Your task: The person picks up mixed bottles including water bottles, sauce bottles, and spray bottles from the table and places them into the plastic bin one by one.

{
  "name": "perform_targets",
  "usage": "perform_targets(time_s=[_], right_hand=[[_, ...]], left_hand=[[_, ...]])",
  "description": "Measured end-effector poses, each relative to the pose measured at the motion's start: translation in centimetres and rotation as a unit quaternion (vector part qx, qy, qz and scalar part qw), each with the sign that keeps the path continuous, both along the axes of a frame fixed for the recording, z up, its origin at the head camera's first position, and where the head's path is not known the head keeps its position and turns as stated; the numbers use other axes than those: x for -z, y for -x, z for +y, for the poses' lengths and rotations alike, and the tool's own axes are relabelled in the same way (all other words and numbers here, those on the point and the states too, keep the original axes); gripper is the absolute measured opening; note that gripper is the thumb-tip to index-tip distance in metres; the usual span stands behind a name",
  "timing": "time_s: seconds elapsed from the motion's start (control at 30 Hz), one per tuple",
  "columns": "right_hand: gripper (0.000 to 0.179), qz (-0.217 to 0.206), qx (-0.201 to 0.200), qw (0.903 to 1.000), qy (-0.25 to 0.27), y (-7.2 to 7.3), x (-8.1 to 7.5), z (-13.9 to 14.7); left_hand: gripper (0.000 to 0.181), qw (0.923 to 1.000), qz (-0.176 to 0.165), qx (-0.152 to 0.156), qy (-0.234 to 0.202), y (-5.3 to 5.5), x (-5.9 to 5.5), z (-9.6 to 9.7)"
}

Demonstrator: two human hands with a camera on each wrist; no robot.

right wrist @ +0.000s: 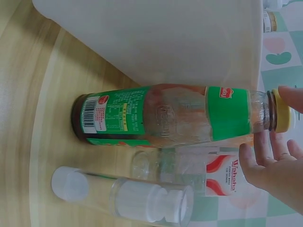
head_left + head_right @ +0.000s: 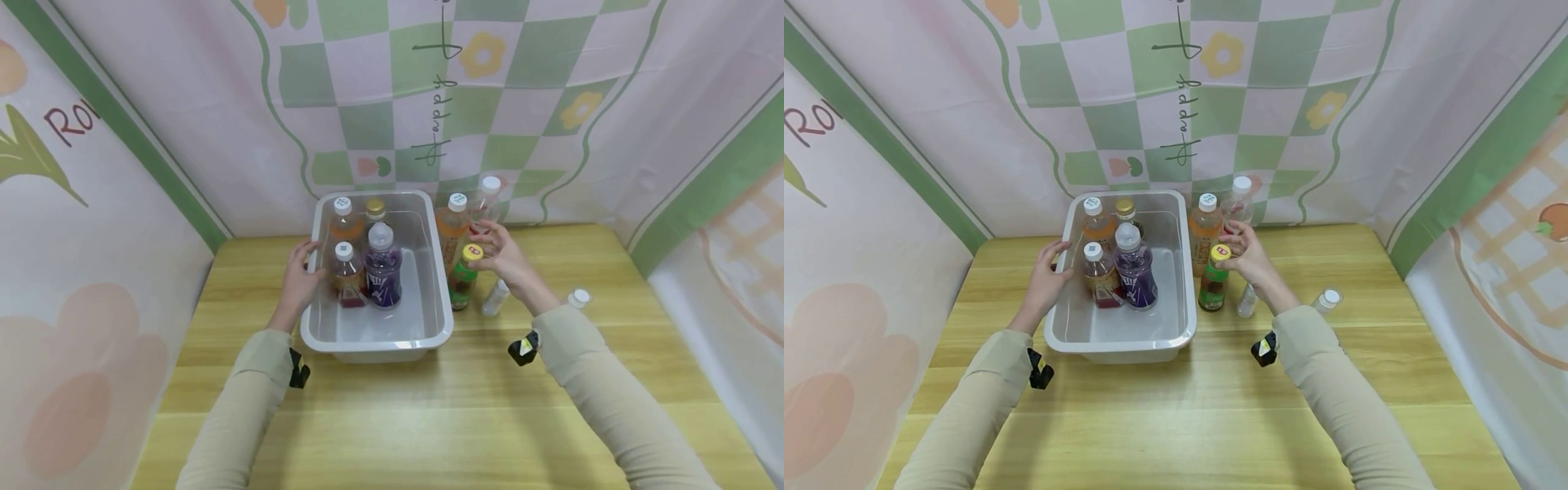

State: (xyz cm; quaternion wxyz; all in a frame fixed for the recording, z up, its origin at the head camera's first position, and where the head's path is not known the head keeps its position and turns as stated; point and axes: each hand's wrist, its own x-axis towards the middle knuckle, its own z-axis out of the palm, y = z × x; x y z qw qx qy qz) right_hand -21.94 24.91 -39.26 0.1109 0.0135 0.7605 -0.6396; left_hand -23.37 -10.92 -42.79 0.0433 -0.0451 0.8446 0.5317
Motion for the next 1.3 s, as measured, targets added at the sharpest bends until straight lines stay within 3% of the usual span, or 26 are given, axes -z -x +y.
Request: perform_targets(time_s=[1.3], right_hand=[[0.087,0.030,0.005,0.9986,-0.043,-0.1,1.1,-0.3]], left_hand=[[0.061,1.0000,0.006,0.002,0.000,0.0,0.1,-0.1]])
